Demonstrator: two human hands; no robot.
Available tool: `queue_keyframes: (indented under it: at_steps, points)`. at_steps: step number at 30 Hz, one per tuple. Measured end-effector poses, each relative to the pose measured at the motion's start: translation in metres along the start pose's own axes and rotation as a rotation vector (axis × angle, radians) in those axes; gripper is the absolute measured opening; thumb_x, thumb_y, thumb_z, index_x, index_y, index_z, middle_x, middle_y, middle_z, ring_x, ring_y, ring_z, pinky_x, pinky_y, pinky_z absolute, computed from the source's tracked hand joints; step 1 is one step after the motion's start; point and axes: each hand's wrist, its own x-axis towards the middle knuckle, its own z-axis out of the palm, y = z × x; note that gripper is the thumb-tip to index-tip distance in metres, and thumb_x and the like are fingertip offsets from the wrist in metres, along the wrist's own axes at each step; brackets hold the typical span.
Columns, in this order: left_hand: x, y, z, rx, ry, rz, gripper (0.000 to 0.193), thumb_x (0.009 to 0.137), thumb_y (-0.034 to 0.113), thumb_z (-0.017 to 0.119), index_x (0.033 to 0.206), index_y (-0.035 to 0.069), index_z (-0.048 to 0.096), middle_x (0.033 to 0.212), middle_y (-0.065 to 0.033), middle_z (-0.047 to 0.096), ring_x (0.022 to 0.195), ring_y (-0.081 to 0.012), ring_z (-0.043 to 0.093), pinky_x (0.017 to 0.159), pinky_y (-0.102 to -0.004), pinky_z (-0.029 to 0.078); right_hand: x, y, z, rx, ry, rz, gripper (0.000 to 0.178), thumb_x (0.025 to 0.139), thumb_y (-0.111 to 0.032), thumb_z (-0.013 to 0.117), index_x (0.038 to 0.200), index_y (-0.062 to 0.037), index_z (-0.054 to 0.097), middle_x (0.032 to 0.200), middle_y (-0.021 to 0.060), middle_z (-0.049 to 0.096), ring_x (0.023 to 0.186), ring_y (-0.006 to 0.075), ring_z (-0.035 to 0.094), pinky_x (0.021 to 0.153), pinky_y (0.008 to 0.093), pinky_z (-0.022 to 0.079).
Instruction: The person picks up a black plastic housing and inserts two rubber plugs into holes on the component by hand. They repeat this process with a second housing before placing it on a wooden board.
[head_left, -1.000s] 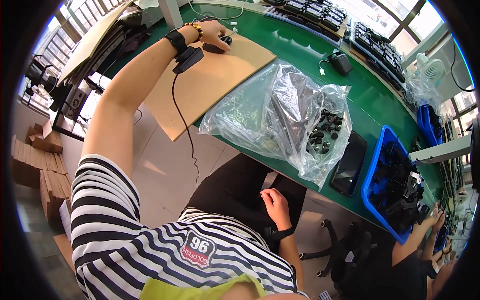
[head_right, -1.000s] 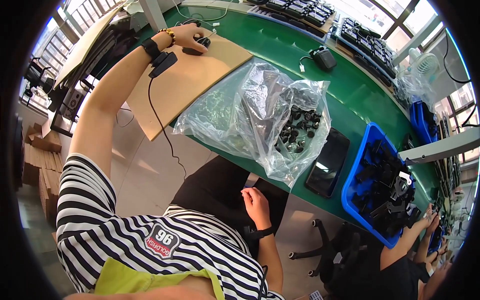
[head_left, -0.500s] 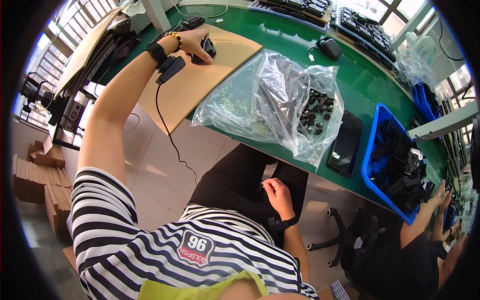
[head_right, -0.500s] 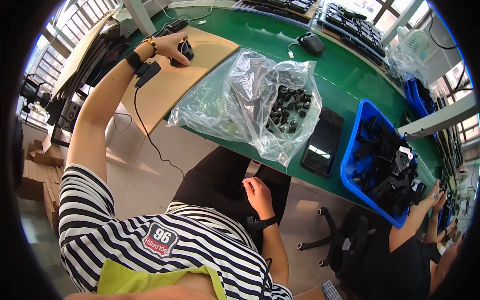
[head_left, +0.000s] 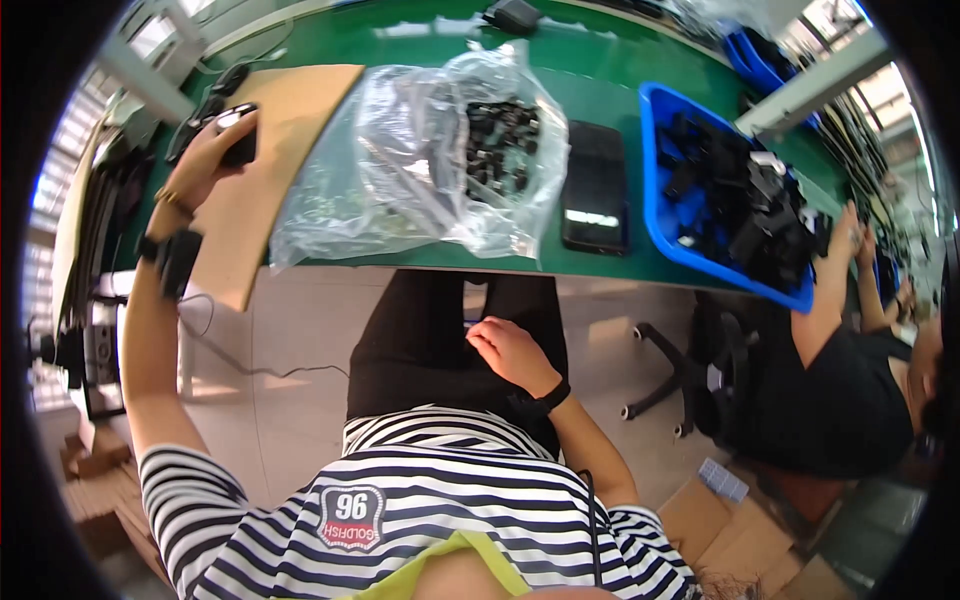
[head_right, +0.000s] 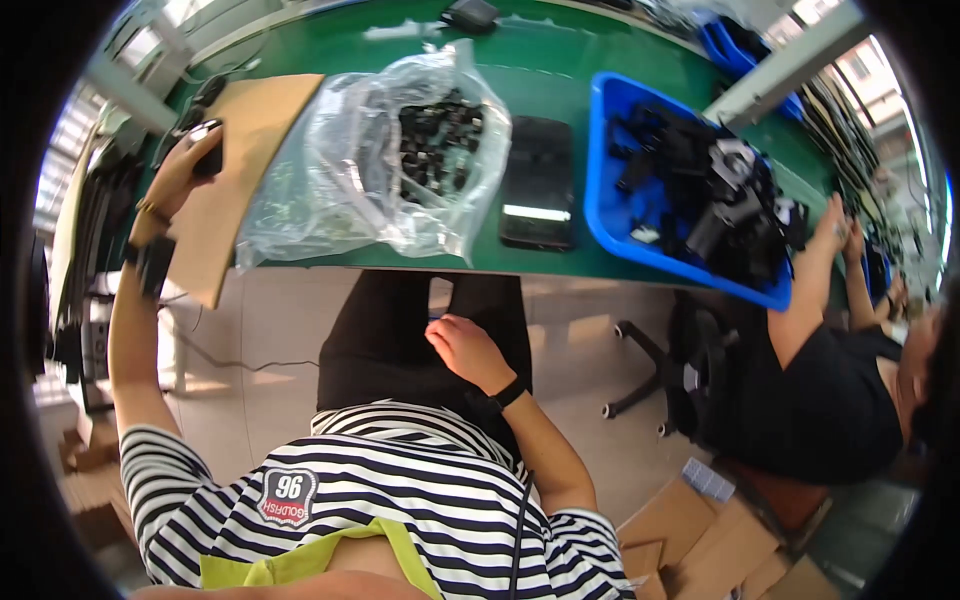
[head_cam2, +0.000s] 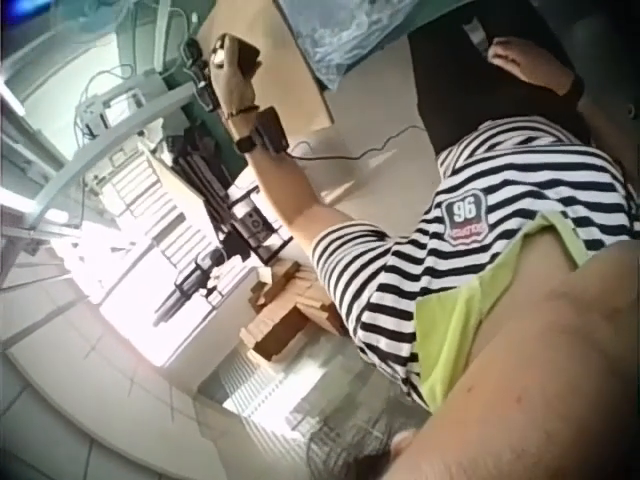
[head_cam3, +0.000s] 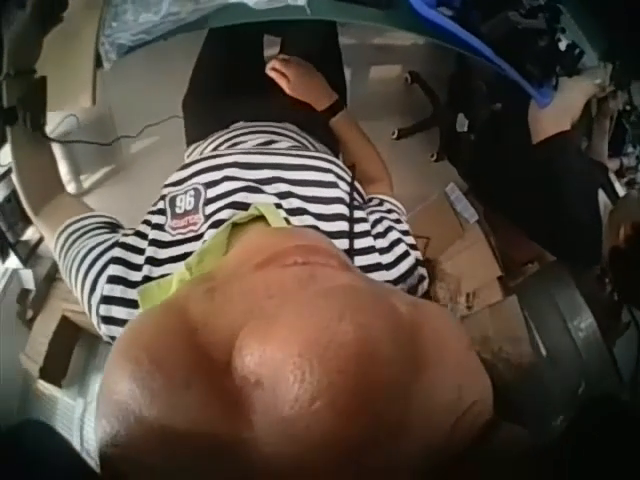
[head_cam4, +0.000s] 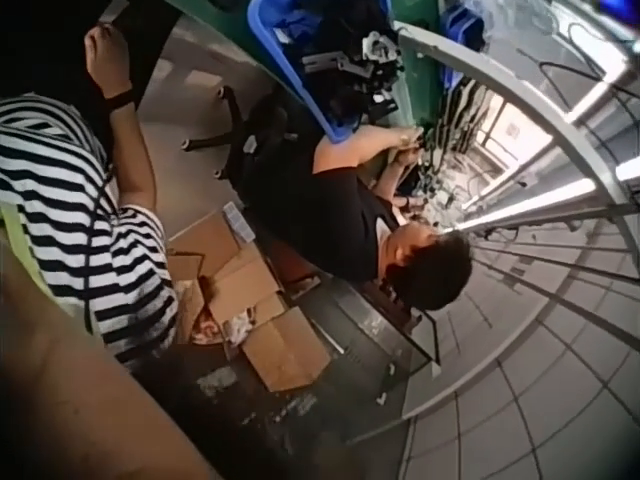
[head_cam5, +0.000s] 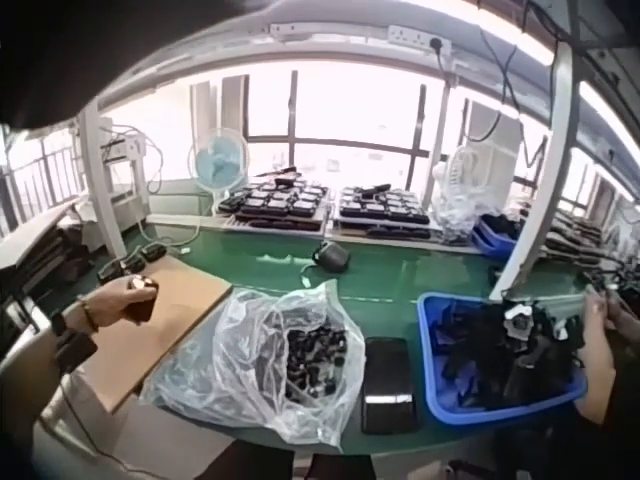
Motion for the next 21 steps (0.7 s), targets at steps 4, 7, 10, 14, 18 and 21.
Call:
queue_keyframes:
  at_steps: [4,7,10,14,18,21]
  points:
    - [-0.066,-0.006,0.042,-0.379,-0.185,0.126,0.052,0.095,0.051,0.071,0.118,0.007,0.055,0.092,0.0008,0.058,0.074,-0.0115,0.056,0.066,-0.0244,0.046,-0.018,-0.048,-0.049,-0.048,-0.059,-0.058,0.008,0.095,-0.012,0.067,0.097,-0.0046,0.068,0.092,0.0098,0.069,0.084,0.0322,0.066,0.075,0.0399,0.054]
    - [-0.128,0.007,0.096,-0.486,-0.447,0.094,0.067,0.078,0.050,0.088,0.115,0.007,0.052,0.093,-0.0051,0.062,0.086,-0.0170,0.063,0.073,-0.0280,0.051,-0.014,-0.100,-0.106,-0.132,-0.033,-0.089,0.006,0.094,-0.011,0.068,0.094,-0.0048,0.070,0.093,0.0093,0.070,0.082,0.0308,0.067,0.075,0.0390,0.054]
    - [-0.164,-0.011,0.142,-0.569,-0.693,-0.061,0.073,0.070,0.042,0.095,0.116,0.006,0.052,0.096,-0.0097,0.066,0.091,-0.0191,0.066,0.079,-0.0301,0.052,0.000,-0.142,-0.180,-0.392,0.264,-0.065,0.004,0.092,-0.008,0.069,0.090,-0.0042,0.070,0.093,0.0103,0.072,0.080,0.0285,0.068,0.072,0.0368,0.054]
    - [-0.177,-0.053,0.214,-0.719,-0.810,-0.128,0.067,0.070,0.039,0.095,0.111,0.005,0.053,0.102,-0.0155,0.067,0.088,-0.0254,0.068,0.074,-0.0361,0.055,0.040,-0.120,-0.281,-0.797,0.735,0.038,0.014,0.100,-0.013,0.062,0.094,-0.0024,0.068,0.086,0.0106,0.072,0.073,0.0249,0.068,0.067,0.0330,0.053]
    - [-0.177,-0.076,0.259,-0.858,-0.813,-0.189,0.055,0.080,0.030,0.089,0.116,0.004,0.058,0.111,-0.0174,0.070,0.094,-0.0261,0.070,0.081,-0.0394,0.057,0.078,-0.070,-0.354,-1.213,0.680,0.215,0.025,0.100,-0.027,0.061,0.096,-0.0037,0.070,0.087,0.0173,0.073,0.079,0.0361,0.071,0.071,0.0427,0.055]
    - [-0.181,-0.078,0.271,-0.923,-0.798,-0.244,0.050,0.086,0.025,0.085,0.122,0.004,0.058,0.115,-0.0169,0.070,0.098,-0.0257,0.070,0.085,-0.0412,0.059,0.098,-0.055,-0.362,-1.462,0.432,0.428,0.028,0.098,-0.032,0.063,0.096,-0.0054,0.071,0.089,0.0209,0.072,0.085,0.0410,0.070,0.072,0.0497,0.055]
